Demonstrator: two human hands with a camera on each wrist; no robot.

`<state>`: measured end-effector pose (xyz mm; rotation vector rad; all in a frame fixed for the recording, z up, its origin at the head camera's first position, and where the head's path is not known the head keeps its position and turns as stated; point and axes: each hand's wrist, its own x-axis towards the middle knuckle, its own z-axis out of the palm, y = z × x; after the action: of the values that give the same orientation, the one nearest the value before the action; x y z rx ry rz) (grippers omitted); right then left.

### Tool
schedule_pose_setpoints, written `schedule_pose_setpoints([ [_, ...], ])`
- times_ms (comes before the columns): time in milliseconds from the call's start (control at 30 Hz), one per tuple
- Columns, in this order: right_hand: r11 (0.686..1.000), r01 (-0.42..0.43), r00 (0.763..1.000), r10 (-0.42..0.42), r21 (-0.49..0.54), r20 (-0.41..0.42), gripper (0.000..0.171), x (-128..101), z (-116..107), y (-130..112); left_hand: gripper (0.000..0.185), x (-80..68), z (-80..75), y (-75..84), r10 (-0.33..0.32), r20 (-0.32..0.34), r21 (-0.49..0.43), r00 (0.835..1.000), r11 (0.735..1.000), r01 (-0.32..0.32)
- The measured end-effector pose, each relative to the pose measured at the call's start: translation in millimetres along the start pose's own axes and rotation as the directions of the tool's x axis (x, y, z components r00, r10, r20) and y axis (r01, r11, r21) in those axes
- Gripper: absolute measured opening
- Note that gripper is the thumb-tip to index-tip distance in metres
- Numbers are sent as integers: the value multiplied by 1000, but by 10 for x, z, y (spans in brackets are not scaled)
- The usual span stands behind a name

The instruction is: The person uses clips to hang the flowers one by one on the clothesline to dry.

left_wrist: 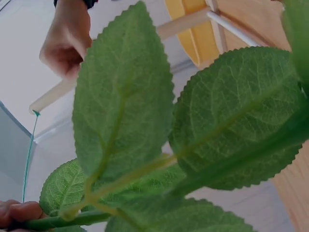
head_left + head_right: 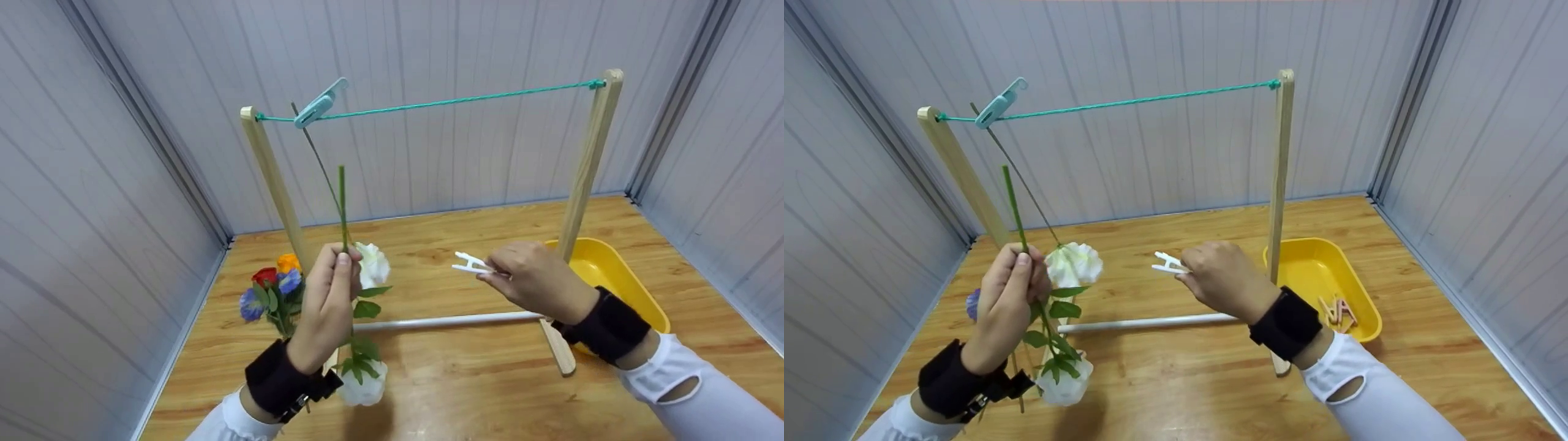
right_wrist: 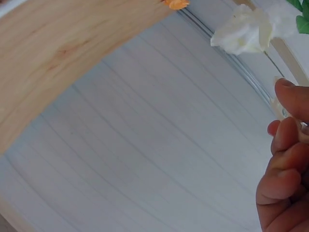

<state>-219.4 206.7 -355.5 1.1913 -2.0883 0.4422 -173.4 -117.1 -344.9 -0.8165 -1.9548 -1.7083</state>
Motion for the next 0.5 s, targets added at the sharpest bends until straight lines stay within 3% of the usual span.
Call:
schedule_pose_setpoints([
  [133,1000,-1,1000,1,-13,9,29,114,-80,16,25,37,105,48,24,46,-11,999,1000,-24],
  [500,999,28,1000,-28,-30,-6,25,494,-312,13,23,342,259,50,-3,63,13,998,1000,2],
])
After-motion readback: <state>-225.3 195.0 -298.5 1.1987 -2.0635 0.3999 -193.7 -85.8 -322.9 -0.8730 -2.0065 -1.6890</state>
